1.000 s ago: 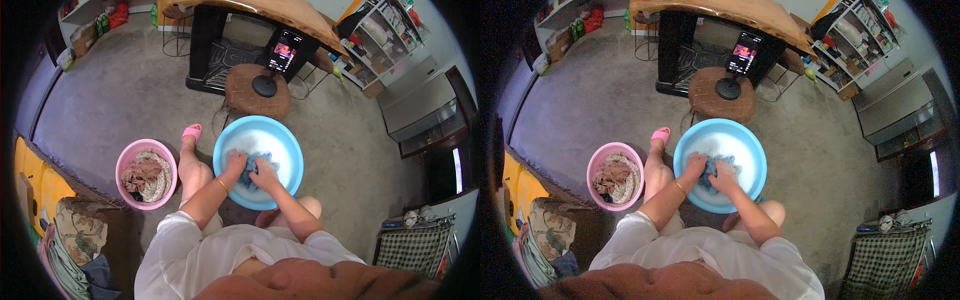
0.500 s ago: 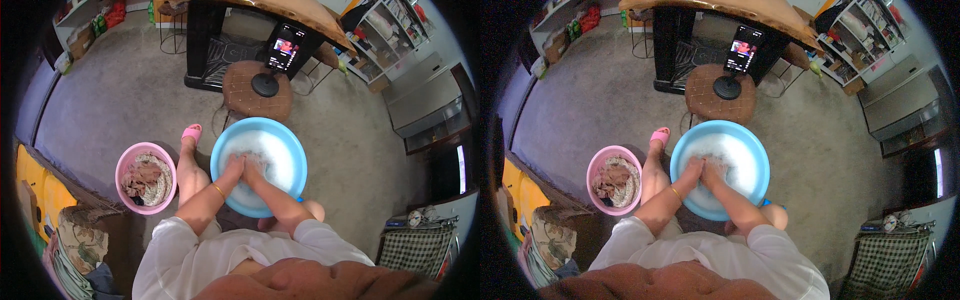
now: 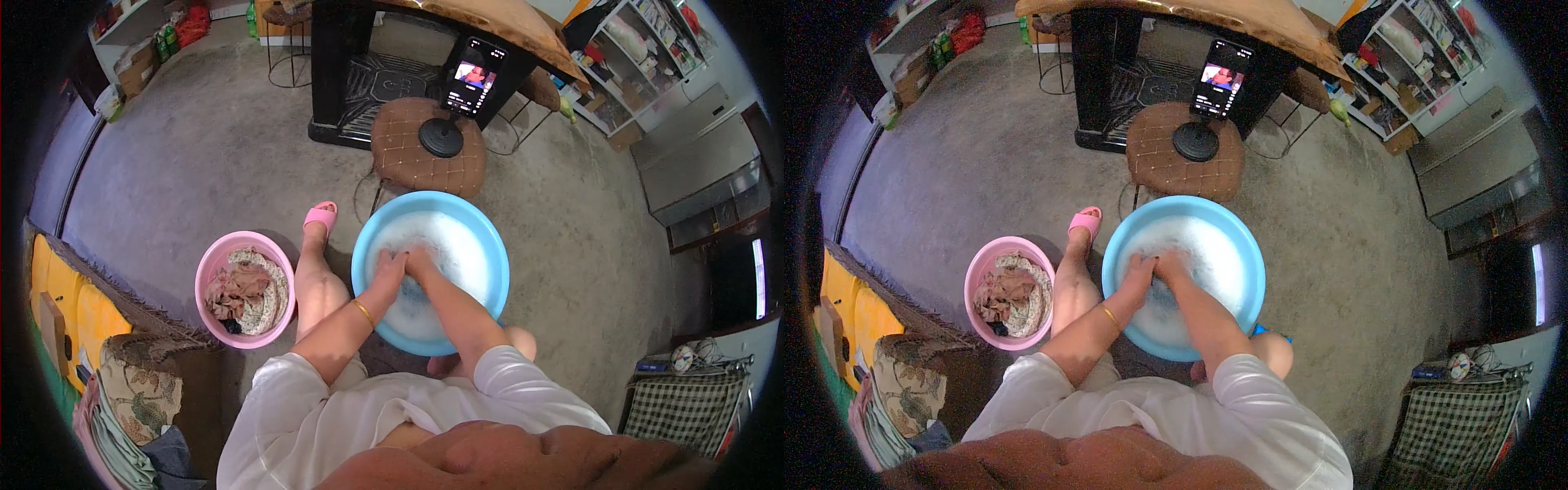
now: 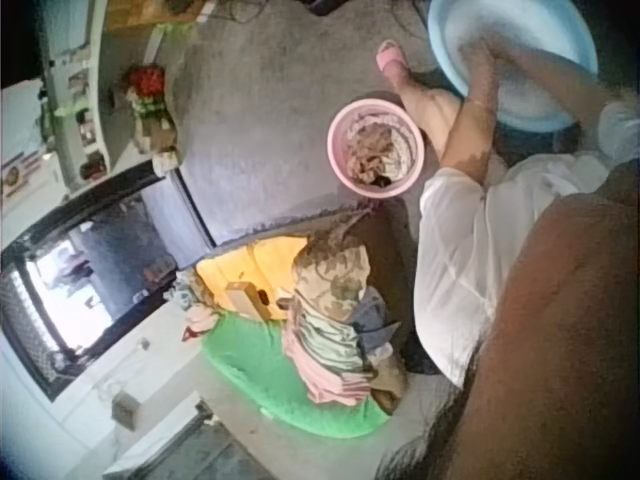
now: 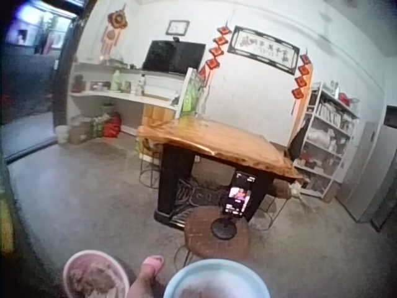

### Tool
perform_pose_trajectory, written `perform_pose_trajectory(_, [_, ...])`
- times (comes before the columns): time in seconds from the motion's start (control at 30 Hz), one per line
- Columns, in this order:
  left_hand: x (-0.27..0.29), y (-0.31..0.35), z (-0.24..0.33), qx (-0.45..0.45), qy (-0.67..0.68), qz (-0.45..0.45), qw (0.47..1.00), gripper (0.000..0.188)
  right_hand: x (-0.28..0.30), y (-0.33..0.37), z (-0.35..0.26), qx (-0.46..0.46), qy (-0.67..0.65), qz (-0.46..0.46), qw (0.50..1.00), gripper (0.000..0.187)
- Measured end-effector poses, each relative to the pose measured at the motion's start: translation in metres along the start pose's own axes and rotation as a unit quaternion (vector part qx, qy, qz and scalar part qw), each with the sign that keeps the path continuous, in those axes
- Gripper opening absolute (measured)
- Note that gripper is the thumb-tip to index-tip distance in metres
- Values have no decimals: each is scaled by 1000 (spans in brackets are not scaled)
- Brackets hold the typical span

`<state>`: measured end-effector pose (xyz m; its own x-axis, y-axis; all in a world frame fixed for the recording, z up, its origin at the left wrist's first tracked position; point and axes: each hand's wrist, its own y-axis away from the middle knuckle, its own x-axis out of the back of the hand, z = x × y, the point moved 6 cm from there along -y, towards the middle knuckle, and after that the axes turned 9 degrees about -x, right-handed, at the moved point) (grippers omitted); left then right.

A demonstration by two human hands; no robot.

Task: The person washes a garment by hand, scrubbing it in a basin of soapy water and wringing it out.

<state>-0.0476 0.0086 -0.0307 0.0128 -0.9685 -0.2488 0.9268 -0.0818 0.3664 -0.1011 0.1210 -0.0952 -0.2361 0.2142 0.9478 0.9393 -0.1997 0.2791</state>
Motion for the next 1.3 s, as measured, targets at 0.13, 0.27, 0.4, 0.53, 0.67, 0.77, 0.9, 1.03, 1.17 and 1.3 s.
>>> perform_pose_trajectory(0.13, [5, 0, -2, 10, 7, 63, 998, 53, 65, 41, -3, -23, -251, 18, 968, 39])
perform_pose_trajectory(0.27, [-9, -27, -40, 65, 194, -32, 978, 44, 75, 54, 20, 29, -388, -4, 921, 35])
perform_pose_trajectory(0.4, [-22, 9, 12, 92, 243, -51, 964, 26, 103, 89, 20, 77, -474, 20, 877, 30])
perform_pose_trajectory(0.53, [-23, 1, -4, 22, 122, -104, 987, 26, 109, 114, 20, 128, -283, 12, 950, 25])
perform_pose_trajectory(0.67, [-23, 12, 9, -171, -177, -116, 962, 34, 116, 124, 18, 142, -102, 150, 973, 34])
perform_pose_trajectory(0.77, [-23, 4, 7, -244, -390, -64, 886, 47, 90, 108, 27, -12, -46, 99, 994, 42])
perform_pose_trajectory(0.9, [-10, -2, 10, -237, -359, -4, 903, 64, 83, 104, 6, -38, -13, 41, 998, 47])
perform_pose_trajectory(1.03, [-13, 5, 11, -174, -253, -31, 951, 58, 72, 78, 3, -58, 65, -74, 993, 50])
perform_pose_trajectory(1.17, [-15, 1, -3, -103, -247, -105, 958, 59, 43, 43, 16, -60, 22, -66, 996, 49])
perform_pose_trajectory(1.3, [-14, -4, -7, -108, -216, -123, 963, 59, 25, 22, 29, -77, -49, -30, 995, 48])
